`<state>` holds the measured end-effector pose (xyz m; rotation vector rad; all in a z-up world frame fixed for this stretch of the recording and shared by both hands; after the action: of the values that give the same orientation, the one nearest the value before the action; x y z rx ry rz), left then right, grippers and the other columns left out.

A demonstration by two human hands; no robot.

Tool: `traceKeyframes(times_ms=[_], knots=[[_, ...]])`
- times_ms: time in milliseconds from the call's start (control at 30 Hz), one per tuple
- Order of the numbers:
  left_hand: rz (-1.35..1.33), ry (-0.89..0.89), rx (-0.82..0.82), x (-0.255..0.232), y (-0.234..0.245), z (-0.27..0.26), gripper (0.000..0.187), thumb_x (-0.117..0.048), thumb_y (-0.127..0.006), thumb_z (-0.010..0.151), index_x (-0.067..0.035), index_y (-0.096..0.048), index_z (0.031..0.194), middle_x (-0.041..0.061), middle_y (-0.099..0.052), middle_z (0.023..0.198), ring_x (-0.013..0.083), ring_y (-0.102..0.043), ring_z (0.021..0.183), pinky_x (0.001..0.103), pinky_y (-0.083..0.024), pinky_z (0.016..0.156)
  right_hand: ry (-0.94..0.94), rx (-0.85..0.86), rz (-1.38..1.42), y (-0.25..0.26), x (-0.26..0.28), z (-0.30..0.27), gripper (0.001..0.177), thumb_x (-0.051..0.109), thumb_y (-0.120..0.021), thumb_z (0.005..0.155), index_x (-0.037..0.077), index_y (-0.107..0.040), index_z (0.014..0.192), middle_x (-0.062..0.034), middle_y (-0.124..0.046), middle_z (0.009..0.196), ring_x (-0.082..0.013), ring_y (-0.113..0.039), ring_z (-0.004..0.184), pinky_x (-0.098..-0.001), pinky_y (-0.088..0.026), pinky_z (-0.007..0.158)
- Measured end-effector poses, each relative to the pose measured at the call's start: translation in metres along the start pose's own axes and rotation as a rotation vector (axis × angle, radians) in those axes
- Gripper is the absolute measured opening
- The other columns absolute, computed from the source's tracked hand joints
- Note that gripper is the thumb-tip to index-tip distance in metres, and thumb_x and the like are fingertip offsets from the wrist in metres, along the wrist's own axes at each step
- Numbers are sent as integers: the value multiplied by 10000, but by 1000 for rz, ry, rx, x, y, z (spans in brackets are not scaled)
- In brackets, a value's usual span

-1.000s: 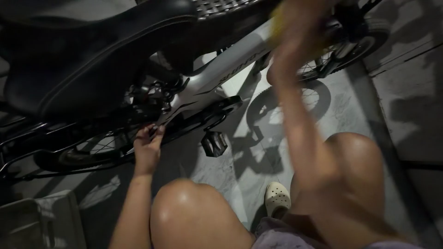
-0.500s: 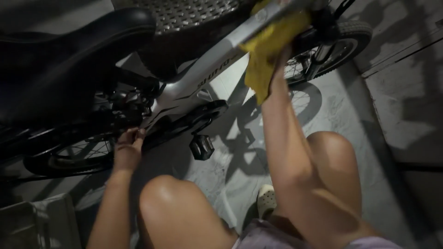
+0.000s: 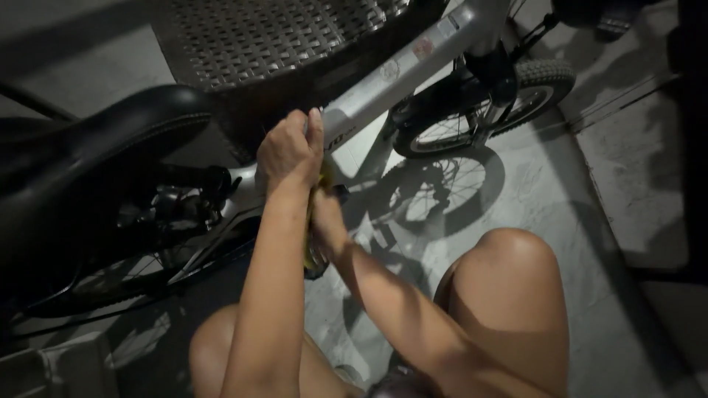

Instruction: The person wipes the rear frame, seat post, and rear wheel of a bicycle using a yellow cloth. The person activates the rear red light briefly while cleaning and continues wiping the chainstay and wheel area.

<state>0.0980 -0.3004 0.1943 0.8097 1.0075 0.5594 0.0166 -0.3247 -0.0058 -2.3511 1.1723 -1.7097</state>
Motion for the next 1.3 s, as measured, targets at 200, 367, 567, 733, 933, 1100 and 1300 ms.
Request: traceKeyframes(times_ms=[200, 367, 567, 733, 933, 1100, 1300], knots=[[-4, -52, -81, 0, 2, -6, 453, -416, -457, 1068, -68, -658, 860, 168, -719, 860, 386, -701, 827, 522, -540, 741, 153, 138, 551, 26, 87, 48, 683, 588, -343, 1060, 115, -383, 1551, -81, -482, 1513, -244, -509, 1357, -407, -456, 1122], [0, -71, -79, 3, 0, -7, 433, -389, -457, 1073, -69, -656, 858, 164, -722, 876, 380, -705, 820, 513, -550, 730, 423, 67, 403, 67, 240, 52, 543, 436, -367, 1090, 42, -409, 1460, -215, -525, 1385, -336, -593, 1304, -533, -528, 1127], [-22, -85, -94, 0, 3, -7, 426, -389, -480, 1055, -63, -642, 834, 151, -727, 878, 385, -702, 814, 517, -544, 726, 687, -247, 330, 45, 248, 29, 638, 413, -392, 1057, 42, -290, 1566, -179, -465, 1520, -313, -535, 1364, -453, -438, 1153], [-73, -175, -149, 1, 7, -6, 404, -359, -497, 1063, -63, -637, 826, 152, -720, 866, 391, -694, 815, 513, -545, 731, 926, -560, -104, 55, 270, 29, 756, 470, -450, 1101, -4, -169, 1618, -240, -469, 1533, -353, -551, 1420, -440, -406, 1232], [-86, -190, -145, 1, 9, -10, 411, -342, -495, 1079, -55, -625, 815, 154, -717, 867, 391, -699, 821, 515, -548, 734, 1240, -547, -644, 116, 333, 44, 637, 264, -480, 1085, -29, -263, 1608, -251, -493, 1560, -368, -546, 1459, -466, -400, 1269], [-35, -168, -132, 0, 8, -8, 426, -362, -483, 1074, -54, -629, 818, 161, -719, 863, 400, -697, 799, 525, -548, 706, 1354, -671, -851, 133, 298, 40, 603, 0, -463, 1024, -12, -274, 1597, -268, -439, 1581, -388, -491, 1479, -436, -396, 1282], [-58, -156, -118, 4, 0, -8, 483, -421, -455, 1086, -53, -634, 827, 153, -723, 861, 392, -703, 797, 521, -546, 685, 1242, -458, 93, 225, 306, 26, 573, -110, -421, 945, 11, -435, 1505, -234, -564, 1458, -362, -634, 1294, -486, -526, 1172]])
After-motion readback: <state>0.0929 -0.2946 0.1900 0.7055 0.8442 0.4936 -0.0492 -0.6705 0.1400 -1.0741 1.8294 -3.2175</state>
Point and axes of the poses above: each hand's wrist, its own z-axis towards the middle knuckle, its own y-axis out of the back of the hand, x = y × z, the point moved 5 cm from there along z, towards the middle knuckle
